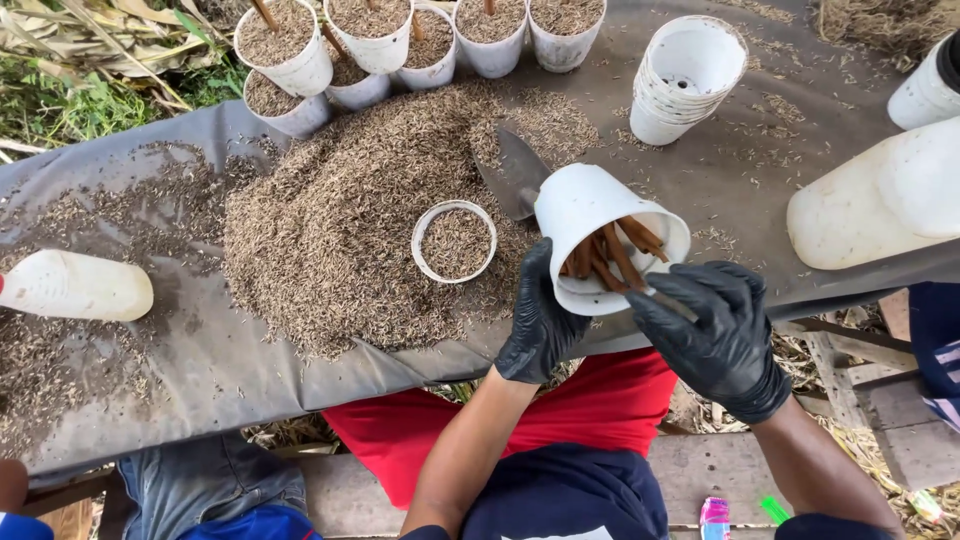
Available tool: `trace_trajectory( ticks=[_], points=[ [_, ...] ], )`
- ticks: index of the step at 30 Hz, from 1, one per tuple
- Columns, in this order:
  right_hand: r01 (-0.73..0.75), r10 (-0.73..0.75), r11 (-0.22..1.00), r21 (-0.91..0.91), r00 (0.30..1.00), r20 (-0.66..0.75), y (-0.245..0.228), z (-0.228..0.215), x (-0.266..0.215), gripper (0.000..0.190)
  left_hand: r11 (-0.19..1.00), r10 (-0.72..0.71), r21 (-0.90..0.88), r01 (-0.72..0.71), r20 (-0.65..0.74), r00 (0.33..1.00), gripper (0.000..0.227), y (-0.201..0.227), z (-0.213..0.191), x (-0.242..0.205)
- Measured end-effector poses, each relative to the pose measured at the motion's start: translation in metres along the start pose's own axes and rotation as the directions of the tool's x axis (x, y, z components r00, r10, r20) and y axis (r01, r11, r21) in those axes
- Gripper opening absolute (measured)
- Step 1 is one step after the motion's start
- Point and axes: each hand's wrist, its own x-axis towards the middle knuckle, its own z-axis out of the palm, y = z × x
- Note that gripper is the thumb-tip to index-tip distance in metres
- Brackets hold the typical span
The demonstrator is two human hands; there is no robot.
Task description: Wrapping a small fishing rod guide with thread and then using a trowel to fill a cup with potting medium.
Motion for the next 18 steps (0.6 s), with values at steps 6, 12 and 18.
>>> trace_trajectory(
  ticks=[6,12,18],
  points=[
    [-0.093,0.093,0.996,-0.003,0.995,0.045,-0.005,-0.031,0.017,0.029,0.997,0.027,0.068,-0.026,-0.013,1.0,0.053,-0.003,0.021,-0.018],
    [-0.005,0.007,1.0,-0.025,0.993,0.114,-0.014,-0.004,0.022,0.062,0.998,0.036,0.058,-0.038,0.034,0.999,0.053,-0.005,0.024,-0.019],
    [0.006,0.059,0.986,-0.168,0.921,0.385,-0.038,0.008,0.044,0.064,0.998,0.052,0.036,-0.054,0.034,0.998,0.06,-0.007,0.027,-0.016]
  ],
)
